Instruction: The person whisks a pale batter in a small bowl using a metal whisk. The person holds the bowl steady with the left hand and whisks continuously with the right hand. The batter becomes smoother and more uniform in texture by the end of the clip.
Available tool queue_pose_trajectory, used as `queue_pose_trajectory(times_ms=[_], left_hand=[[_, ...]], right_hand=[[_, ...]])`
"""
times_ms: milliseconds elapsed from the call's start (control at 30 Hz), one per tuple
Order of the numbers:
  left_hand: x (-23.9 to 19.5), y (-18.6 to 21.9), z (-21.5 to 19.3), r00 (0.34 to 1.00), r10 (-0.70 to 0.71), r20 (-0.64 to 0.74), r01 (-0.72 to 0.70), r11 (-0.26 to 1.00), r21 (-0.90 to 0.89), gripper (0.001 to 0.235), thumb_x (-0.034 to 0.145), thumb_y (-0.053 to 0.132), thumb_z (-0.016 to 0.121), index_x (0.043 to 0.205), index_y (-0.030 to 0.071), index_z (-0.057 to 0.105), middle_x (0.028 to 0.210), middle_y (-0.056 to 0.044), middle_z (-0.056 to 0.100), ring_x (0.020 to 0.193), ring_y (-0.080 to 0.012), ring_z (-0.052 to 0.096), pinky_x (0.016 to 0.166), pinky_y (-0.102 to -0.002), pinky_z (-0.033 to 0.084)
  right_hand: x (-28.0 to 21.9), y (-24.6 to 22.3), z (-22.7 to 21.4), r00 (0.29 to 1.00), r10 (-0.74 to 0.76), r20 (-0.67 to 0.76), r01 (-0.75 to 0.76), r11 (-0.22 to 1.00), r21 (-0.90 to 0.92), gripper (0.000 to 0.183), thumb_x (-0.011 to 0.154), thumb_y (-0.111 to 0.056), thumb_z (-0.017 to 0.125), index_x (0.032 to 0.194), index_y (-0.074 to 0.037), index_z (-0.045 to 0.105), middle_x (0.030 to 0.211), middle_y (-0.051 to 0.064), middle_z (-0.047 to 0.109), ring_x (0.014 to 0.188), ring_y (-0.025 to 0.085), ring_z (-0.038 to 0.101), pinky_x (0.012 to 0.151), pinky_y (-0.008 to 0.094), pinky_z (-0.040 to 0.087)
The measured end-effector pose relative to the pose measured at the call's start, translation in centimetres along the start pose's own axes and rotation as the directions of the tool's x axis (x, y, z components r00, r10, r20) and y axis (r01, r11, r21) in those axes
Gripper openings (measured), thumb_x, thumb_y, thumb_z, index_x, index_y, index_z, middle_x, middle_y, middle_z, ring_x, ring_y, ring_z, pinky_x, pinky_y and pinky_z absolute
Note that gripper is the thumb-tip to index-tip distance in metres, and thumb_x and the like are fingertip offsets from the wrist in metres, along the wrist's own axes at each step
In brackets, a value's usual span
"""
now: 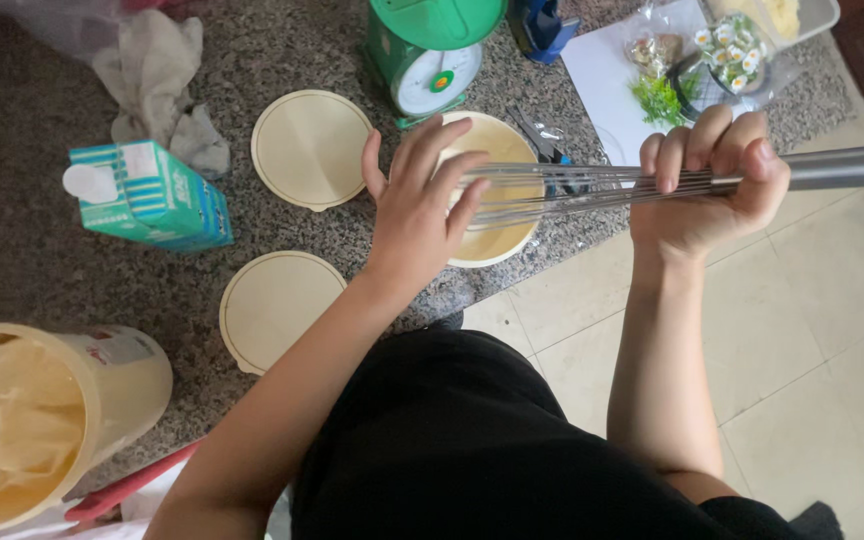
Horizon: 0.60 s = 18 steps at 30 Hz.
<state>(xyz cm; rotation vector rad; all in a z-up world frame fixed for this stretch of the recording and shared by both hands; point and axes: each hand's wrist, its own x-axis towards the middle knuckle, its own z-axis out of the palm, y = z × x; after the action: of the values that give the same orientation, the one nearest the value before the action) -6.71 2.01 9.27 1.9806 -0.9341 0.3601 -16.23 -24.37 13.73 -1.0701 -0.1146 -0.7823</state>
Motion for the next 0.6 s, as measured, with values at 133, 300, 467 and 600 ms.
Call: queue_pose_trajectory(times_ms=[133,300,467,600], left_hand=[[1.3,1.8,-0.3,0.994,0.101,0.034,-0.104,0.987,0.123,0.022,0.101,0.032,0.074,0.117,0.017,0.074,0.148,-0.001,0.053,0.146,-0.0259,0.042,0.125,-0.061,0.009],[2.3,3.6,1.8,0.976,0.205,0.073,-0.215,0.958,0.191,0.028,0.101,0.035,0.075,0.119,0.015,0.077,0.156,-0.003,0.048,0.15,-0.0249,0.036,0.125,-0.063,0.007],[2.6,4.6,2.7,0.97,0.226,0.09,-0.241,0.947,0.214,0.021,0.1,0.026,0.076,0.117,0.013,0.077,0.157,-0.004,0.05,0.152,-0.024,0.038,0.127,-0.061,0.009],[2.9,4.9,2.7,0.956,0.285,0.072,-0.294,0.92,0.258,0.016,0.099,0.02,0.075,0.114,0.014,0.077,0.156,-0.007,0.053,0.152,-0.0228,0.039,0.127,-0.059,0.01]], right_hand=[[-0.1,0.1,-0.1,1.0,-0.012,-0.027,0.013,0.999,0.048,0.039,0.106,-0.03,0.053,0.076,-0.013,0.032,0.067,0.002,0.031,0.048,0.014,0.033,0.051,0.031,0.031],[-0.4,0.8,1.0,1.0,-0.024,-0.013,0.025,0.996,0.086,0.037,0.105,-0.027,0.051,0.077,-0.014,0.031,0.065,0.001,0.031,0.047,0.013,0.031,0.05,0.03,0.032],[-0.7,1.3,2.6,1.0,0.006,-0.015,-0.004,0.996,0.089,0.033,0.105,-0.027,0.05,0.082,-0.013,0.033,0.068,0.002,0.032,0.051,0.016,0.033,0.058,0.033,0.034],[-0.7,1.6,3.4,1.0,0.026,-0.012,-0.024,0.994,0.102,0.032,0.106,-0.026,0.05,0.083,-0.012,0.033,0.069,0.003,0.033,0.053,0.017,0.034,0.061,0.034,0.035]])
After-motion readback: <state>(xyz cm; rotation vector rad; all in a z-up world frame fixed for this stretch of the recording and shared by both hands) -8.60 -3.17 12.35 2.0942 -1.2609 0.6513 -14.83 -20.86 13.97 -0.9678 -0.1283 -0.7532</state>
